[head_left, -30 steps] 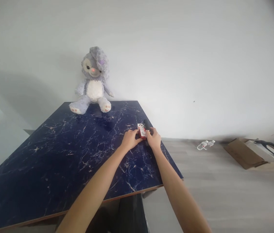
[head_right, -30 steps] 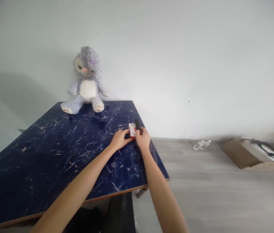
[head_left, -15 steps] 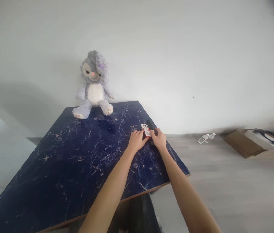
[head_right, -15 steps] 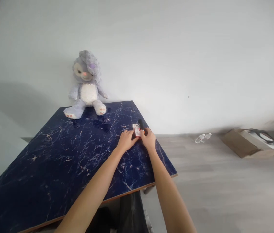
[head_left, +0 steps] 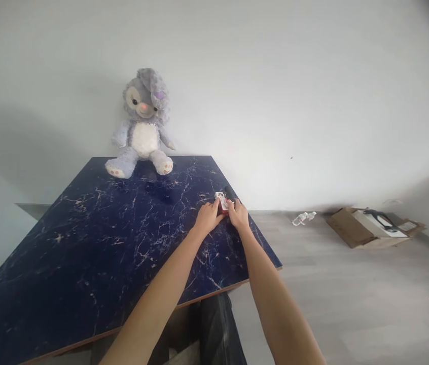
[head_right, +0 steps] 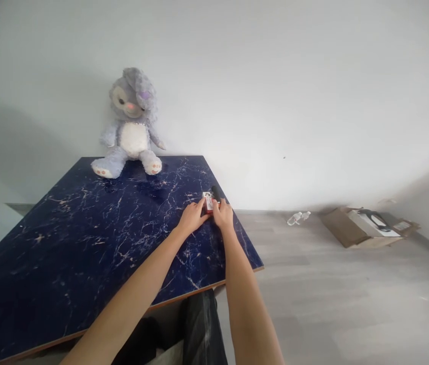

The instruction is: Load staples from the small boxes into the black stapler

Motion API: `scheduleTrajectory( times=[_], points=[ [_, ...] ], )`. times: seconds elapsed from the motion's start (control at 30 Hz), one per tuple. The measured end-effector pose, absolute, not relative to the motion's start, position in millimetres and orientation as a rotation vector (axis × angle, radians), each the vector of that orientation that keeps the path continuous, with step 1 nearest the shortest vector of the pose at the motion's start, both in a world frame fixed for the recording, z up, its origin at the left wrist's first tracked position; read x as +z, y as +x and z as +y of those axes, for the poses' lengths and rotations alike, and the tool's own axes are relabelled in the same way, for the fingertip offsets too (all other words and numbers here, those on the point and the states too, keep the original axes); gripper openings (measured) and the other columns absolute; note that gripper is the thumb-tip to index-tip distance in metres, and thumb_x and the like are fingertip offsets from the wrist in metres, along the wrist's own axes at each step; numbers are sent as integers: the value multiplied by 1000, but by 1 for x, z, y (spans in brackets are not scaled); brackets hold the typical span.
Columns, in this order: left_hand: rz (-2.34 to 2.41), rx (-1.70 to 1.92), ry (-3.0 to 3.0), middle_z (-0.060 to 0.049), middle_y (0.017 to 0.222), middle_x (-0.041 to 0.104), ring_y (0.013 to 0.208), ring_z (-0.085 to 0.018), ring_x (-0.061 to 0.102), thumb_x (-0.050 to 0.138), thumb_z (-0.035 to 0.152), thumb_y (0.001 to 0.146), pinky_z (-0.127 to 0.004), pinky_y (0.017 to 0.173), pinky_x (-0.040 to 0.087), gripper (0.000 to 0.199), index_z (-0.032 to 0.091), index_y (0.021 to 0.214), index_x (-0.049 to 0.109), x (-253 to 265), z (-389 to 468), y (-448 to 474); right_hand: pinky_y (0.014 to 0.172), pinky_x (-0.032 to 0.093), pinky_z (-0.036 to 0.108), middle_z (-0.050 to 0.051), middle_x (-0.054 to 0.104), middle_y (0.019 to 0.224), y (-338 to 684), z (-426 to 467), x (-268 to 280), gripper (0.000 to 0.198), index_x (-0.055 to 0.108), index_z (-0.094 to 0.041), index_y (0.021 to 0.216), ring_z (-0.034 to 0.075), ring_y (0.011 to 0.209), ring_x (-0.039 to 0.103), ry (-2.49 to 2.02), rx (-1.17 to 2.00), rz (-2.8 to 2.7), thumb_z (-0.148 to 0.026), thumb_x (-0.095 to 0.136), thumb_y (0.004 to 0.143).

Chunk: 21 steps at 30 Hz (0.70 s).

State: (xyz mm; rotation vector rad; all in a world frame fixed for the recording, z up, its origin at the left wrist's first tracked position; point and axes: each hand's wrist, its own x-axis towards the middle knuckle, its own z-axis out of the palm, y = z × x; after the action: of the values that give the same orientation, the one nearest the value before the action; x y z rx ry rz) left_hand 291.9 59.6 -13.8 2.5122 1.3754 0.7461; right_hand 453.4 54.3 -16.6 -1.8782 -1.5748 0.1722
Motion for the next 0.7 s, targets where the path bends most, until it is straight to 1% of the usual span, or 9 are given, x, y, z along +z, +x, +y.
scheduleTrajectory(
  times=[0.13, 0.27, 0.4, 0.5, 0.57, 0.63, 0.7],
  points=[
    [1458, 726, 2493, -17, 111, 68, 103, -30, 64, 61, 44, 90, -39, 89, 46, 77, 14, 152, 27, -10, 58, 292, 85, 44, 32, 10, 70, 97, 457, 54, -16, 40, 62, -17, 108, 25, 92, 65, -1834, 187, -1610, -42, 32, 100],
    [1421, 790, 2494, -15, 108, 69, 101, -30, 65, 63, 39, 88, -39, 87, 48, 76, 17, 151, 29, -8, 53, 291, 82, 45, 33, 9, 70, 96, 459, 53, -20, 39, 64, -19, 107, 26, 92, 65, -1781, 204, -1659, -40, 32, 99],
    [1389, 838, 2493, -15, 107, 69, 102, -30, 63, 62, 37, 87, -38, 84, 50, 75, 16, 152, 29, -5, 44, 272, 83, 46, 36, 12, 71, 98, 445, 51, -22, 43, 65, -18, 111, 28, 92, 65, -1783, 224, -1672, -41, 31, 99],
    [1443, 837, 2460, -14, 109, 68, 104, -30, 62, 63, 37, 86, -38, 85, 51, 69, 20, 148, 37, -5, 36, 240, 86, 46, 37, 13, 71, 102, 413, 47, -19, 43, 65, -17, 115, 29, 94, 65, -1769, 250, -1721, -39, 32, 99],
    [1481, 846, 2434, -12, 110, 68, 104, -29, 62, 62, 33, 86, -39, 88, 51, 57, 24, 141, 48, -7, 30, 212, 85, 47, 37, 13, 72, 99, 381, 44, -15, 42, 65, -17, 115, 29, 94, 66, -1744, 288, -1758, -41, 36, 98],
    [1533, 910, 2400, -11, 110, 69, 104, -28, 61, 60, 26, 86, -39, 93, 49, 54, 22, 139, 50, -9, 24, 181, 83, 48, 36, 11, 73, 95, 342, 41, -12, 41, 65, -18, 113, 29, 92, 67, -1710, 355, -1793, -45, 39, 97],
    [1648, 986, 2346, -11, 106, 70, 103, -28, 62, 58, 22, 85, -40, 95, 48, 52, 20, 137, 52, -11, 18, 146, 84, 48, 35, 10, 73, 99, 299, 38, -8, 39, 65, -20, 114, 28, 93, 68, -1624, 436, -1854, -45, 42, 96]
  ],
)
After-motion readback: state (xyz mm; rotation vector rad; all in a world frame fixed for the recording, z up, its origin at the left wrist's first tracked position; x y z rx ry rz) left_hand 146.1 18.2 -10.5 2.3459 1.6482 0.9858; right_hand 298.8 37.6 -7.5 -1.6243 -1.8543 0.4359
